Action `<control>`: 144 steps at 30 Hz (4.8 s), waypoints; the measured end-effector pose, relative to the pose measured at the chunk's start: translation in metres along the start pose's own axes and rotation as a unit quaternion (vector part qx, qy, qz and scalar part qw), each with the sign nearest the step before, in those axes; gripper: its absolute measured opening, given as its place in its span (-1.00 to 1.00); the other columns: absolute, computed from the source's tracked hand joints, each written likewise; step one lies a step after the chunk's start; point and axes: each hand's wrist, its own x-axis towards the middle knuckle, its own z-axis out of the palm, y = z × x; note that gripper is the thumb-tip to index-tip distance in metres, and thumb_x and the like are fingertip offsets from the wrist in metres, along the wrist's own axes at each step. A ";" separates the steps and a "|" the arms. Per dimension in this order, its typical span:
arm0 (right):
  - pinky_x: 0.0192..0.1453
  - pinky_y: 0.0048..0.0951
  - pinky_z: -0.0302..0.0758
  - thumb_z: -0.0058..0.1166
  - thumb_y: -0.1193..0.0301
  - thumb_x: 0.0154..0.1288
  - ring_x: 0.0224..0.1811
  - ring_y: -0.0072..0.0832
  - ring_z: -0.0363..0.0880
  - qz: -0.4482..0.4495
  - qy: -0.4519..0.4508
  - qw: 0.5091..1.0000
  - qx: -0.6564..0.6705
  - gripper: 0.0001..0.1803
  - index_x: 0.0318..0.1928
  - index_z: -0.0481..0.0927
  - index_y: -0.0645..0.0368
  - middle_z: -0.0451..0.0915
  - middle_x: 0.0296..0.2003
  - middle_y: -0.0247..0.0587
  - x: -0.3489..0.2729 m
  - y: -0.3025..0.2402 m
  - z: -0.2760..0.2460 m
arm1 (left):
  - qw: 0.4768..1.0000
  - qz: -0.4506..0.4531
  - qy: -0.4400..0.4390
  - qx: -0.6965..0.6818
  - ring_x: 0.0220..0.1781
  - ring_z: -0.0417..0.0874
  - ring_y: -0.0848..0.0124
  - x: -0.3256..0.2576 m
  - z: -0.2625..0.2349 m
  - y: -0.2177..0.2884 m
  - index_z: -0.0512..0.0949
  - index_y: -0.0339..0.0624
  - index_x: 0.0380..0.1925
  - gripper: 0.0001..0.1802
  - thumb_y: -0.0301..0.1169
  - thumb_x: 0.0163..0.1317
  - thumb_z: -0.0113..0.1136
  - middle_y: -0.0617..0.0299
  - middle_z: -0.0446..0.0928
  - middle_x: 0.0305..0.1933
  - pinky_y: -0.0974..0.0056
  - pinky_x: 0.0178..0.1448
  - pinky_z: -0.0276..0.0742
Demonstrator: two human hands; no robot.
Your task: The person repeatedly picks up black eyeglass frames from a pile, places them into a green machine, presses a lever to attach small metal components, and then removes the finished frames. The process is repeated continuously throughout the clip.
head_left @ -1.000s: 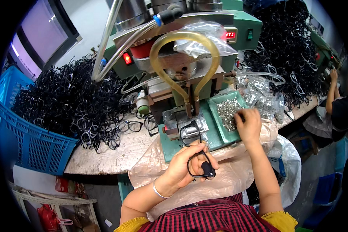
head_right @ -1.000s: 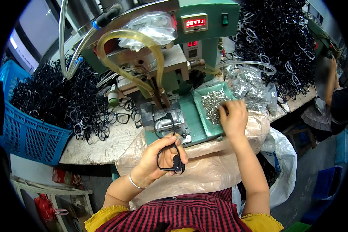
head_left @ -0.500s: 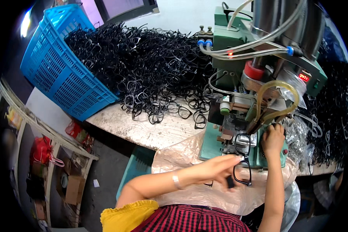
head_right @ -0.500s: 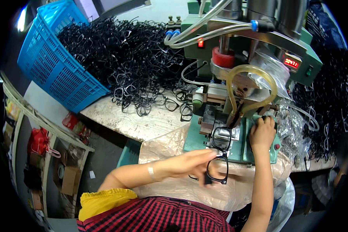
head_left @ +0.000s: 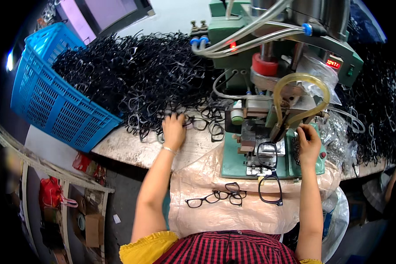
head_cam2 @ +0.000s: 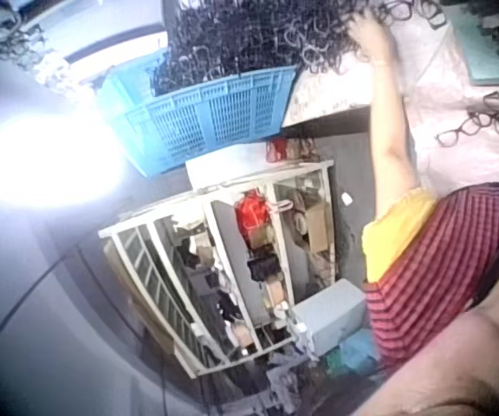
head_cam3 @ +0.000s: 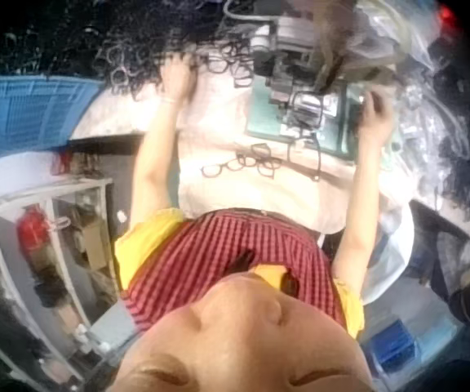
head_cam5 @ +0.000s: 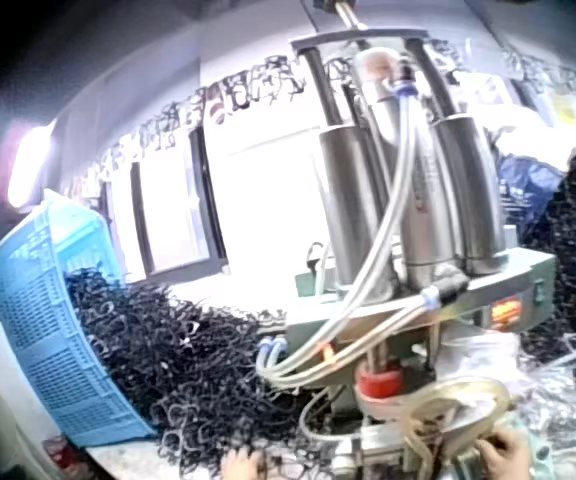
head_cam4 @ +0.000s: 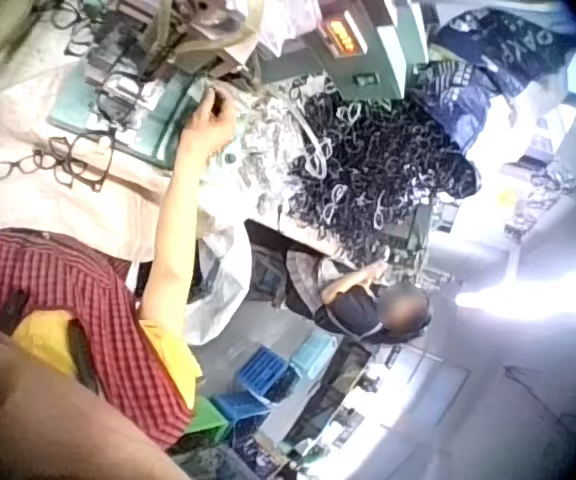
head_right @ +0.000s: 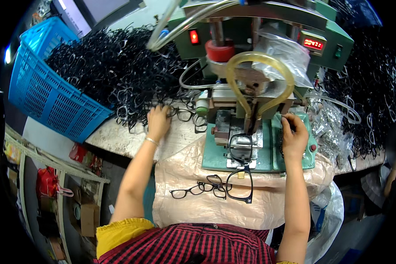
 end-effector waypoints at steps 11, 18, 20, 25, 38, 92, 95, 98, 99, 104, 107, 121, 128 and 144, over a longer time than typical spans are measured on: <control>0.03 -0.52 0.48 0.21 0.61 0.25 -0.13 -0.54 0.59 0.058 0.070 0.993 -0.069 -0.87 -0.18 0.66 0.33 0.66 -0.22 -0.28 -0.096 -0.010 -0.115 | 0.965 0.096 0.123 -0.209 -0.18 0.63 0.10 -0.041 -0.057 0.032 0.56 -0.26 -0.08 -0.66 -0.68 0.11 0.06 -0.02 0.65 -0.08 0.12 -0.04 0.54; -0.01 -0.43 0.53 0.21 0.60 0.12 -0.16 -0.44 0.63 -0.090 -0.061 0.993 0.056 -0.74 -0.12 0.63 0.26 0.67 -0.26 -0.20 -0.027 -0.107 -0.014 | 0.670 -0.330 -0.140 -0.650 -0.68 0.31 0.59 -0.010 -0.072 0.077 0.53 -0.15 -0.41 -0.61 -0.15 0.51 -0.09 0.43 0.35 -0.67 0.41 -0.62 0.07; -0.01 -0.44 0.53 0.23 0.57 0.11 -0.16 -0.46 0.65 -0.024 -0.063 0.990 0.126 -0.65 -0.04 0.56 0.27 0.67 -0.27 -0.20 -0.020 -0.096 0.010 | 0.547 -0.355 -0.087 -0.753 -0.43 0.51 0.52 -0.020 -0.064 0.093 0.52 -0.19 -0.29 -0.72 -0.21 0.47 0.02 0.31 0.46 -0.43 0.44 -0.51 0.22; 0.01 -0.54 0.47 0.27 0.58 0.15 -0.19 -0.61 0.58 0.018 -0.056 0.987 0.149 -0.55 0.06 0.46 0.32 0.63 -0.32 -0.26 -0.043 -0.099 0.017 | 0.514 -0.184 -0.047 -0.837 -0.18 0.64 0.31 -0.042 -0.127 0.123 0.48 -0.26 0.01 -0.80 -0.40 0.49 0.06 0.09 0.60 -0.06 0.34 -0.15 0.50; 0.06 -0.56 0.44 0.16 0.69 0.14 -0.12 -0.60 0.59 0.032 -0.094 0.956 0.275 -0.49 0.14 0.40 0.34 0.64 -0.25 -0.26 -0.041 -0.124 0.029 | 0.594 0.155 0.194 -0.765 -0.05 0.73 0.06 0.004 -0.187 0.183 0.45 -0.38 -0.04 -0.76 -0.40 0.45 0.12 -0.15 0.60 -0.03 0.03 -0.11 0.80; -0.04 -0.19 0.46 0.31 0.42 0.11 -0.05 -0.15 0.54 -0.140 0.002 0.938 -0.318 -0.92 -0.35 0.69 0.07 0.60 -0.19 -0.20 -0.034 -0.008 -0.031 | 0.785 0.396 0.034 -0.475 -0.38 0.55 0.32 -0.034 -0.166 0.200 0.73 -0.01 -0.32 -0.84 -0.40 0.03 0.42 0.30 0.73 -0.04 0.11 0.06 0.49; -0.02 -0.13 0.46 0.23 0.45 0.11 0.15 -0.13 0.49 -0.256 -0.093 0.877 -0.395 -0.85 -0.25 0.63 0.04 0.57 0.01 -0.16 -0.023 -0.017 -0.019 | 0.785 0.401 0.035 -0.470 -0.37 0.56 0.32 -0.032 -0.166 0.196 0.73 -0.02 -0.29 -0.82 -0.42 0.04 0.40 0.30 0.72 -0.01 0.07 0.12 0.51; -0.05 -0.13 0.48 0.18 0.51 0.13 0.15 -0.15 0.51 -0.264 -0.103 0.857 -0.430 -0.85 -0.25 0.57 0.11 0.59 0.03 -0.17 0.003 0.004 -0.020 | 0.803 0.386 0.065 -0.450 -0.30 0.62 0.29 -0.044 -0.161 0.195 0.72 -0.03 -0.26 -0.80 -0.42 0.05 0.39 0.28 0.71 0.02 -0.02 0.26 0.48; -0.05 -0.13 0.49 0.15 0.55 0.14 0.04 -0.13 0.57 -0.271 -0.078 0.889 -0.360 -0.85 -0.23 0.60 0.17 0.63 -0.07 -0.15 0.002 0.005 -0.024 | 0.811 0.373 0.062 -0.445 -0.13 0.69 0.28 -0.056 -0.162 0.195 0.70 -0.03 -0.19 -0.73 -0.41 0.04 0.39 0.26 0.68 0.09 -0.07 0.38 0.42; -0.03 -0.32 0.54 0.22 0.57 0.24 -0.19 -0.24 0.65 -0.123 0.055 0.967 -0.216 -0.90 -0.22 0.68 0.22 0.69 -0.26 -0.13 -0.032 0.003 -0.056 | 0.869 0.166 0.250 -0.392 -0.05 0.64 0.23 -0.079 -0.162 0.142 0.67 -0.07 -0.16 -0.75 -0.53 0.12 0.32 0.21 0.65 -0.01 0.03 0.18 0.46; -0.05 -0.46 0.52 0.21 0.59 0.27 -0.22 -0.42 0.64 -0.108 0.045 0.977 -0.176 -0.89 -0.18 0.68 0.28 0.68 -0.27 -0.18 -0.038 0.003 -0.057 | 0.894 0.014 0.275 -0.353 -0.16 0.60 0.23 -0.035 -0.150 0.117 0.69 -0.13 -0.28 -0.79 -0.60 0.06 0.35 0.24 0.68 -0.23 0.11 -0.05 0.47; -0.03 -0.39 0.52 0.24 0.61 0.14 -0.21 -0.29 0.64 -0.124 0.030 0.967 -0.221 -0.86 -0.24 0.71 0.24 0.69 -0.29 -0.14 -0.063 -0.010 -0.067 | 0.955 0.116 -0.003 -0.272 0.25 0.46 0.02 0.004 -0.025 0.055 0.79 -0.11 -0.24 -0.77 -0.42 0.06 0.37 -0.03 0.43 0.32 0.12 0.30 0.35; -0.01 -0.40 0.50 0.23 0.61 0.17 -0.18 -0.34 0.63 0.006 0.009 0.997 -0.082 -0.84 -0.21 0.71 0.28 0.67 -0.28 -0.16 -0.088 -0.040 -0.081 | 0.863 -0.074 0.160 -0.474 -0.16 0.47 0.43 -0.043 -0.064 0.057 0.54 -0.28 -0.44 -0.80 -0.41 0.33 0.25 0.20 0.63 -0.05 0.36 0.04 0.35; 0.10 -0.56 0.45 0.26 0.65 0.17 -0.11 -0.60 0.57 0.035 -0.058 0.966 0.250 -0.50 0.14 0.47 0.35 0.64 -0.24 -0.29 -0.049 -0.094 0.022 | 0.695 -0.118 0.157 -0.691 -0.19 0.70 0.30 -0.052 -0.080 0.128 0.53 -0.32 -0.10 -0.84 -0.44 0.48 0.07 0.08 0.63 -0.18 0.24 -0.06 0.67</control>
